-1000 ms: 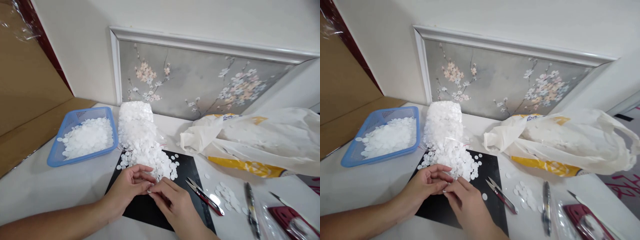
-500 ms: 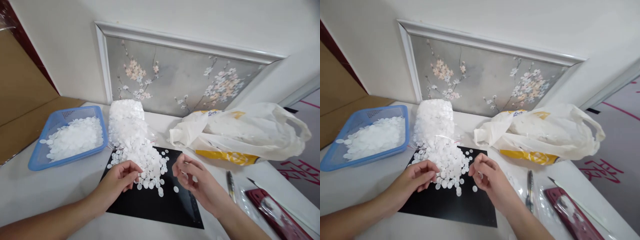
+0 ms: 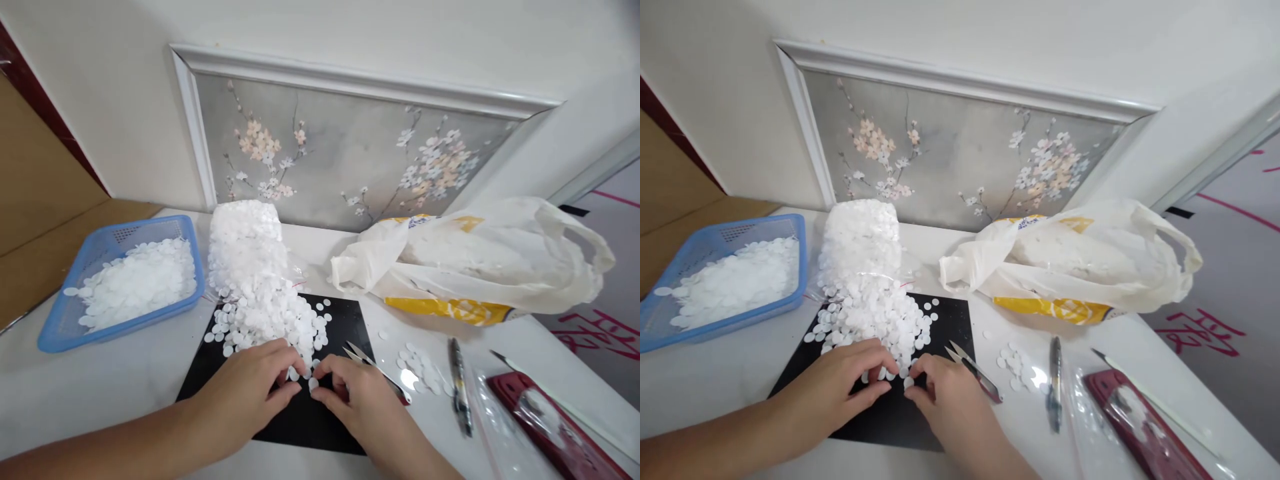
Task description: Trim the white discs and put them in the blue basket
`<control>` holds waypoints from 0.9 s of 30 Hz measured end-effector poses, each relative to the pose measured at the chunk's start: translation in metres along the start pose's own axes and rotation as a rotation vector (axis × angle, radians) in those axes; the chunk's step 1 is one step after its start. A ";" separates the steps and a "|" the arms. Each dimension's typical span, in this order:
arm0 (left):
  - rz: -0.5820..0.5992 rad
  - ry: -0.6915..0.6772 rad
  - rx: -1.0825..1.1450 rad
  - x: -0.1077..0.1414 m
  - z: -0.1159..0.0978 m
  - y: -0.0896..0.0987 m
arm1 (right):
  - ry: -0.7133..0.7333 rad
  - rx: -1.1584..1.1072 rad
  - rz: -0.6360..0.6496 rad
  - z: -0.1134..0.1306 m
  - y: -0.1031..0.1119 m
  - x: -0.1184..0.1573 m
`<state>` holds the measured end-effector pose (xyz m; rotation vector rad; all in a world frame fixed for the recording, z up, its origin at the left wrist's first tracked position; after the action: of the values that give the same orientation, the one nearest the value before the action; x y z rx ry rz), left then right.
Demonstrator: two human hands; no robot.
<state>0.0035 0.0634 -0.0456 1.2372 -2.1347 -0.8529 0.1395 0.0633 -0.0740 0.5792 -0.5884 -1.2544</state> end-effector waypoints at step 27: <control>0.139 0.381 0.964 0.001 0.009 -0.032 | -0.212 -0.695 0.005 -0.003 0.004 0.004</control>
<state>0.0148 0.0525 -0.0748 1.4735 -2.2915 0.5391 0.1450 0.0606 -0.0729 -0.1360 -0.2901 -1.4207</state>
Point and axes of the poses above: each hand's wrist, its own x-axis away from the middle knuckle, its own y-axis out of the back of the hand, z = x × y, the point moved 8 cm from there along -x, towards the middle knuckle, and after that the axes turned 5 degrees about -z, right-handed, at the moved point
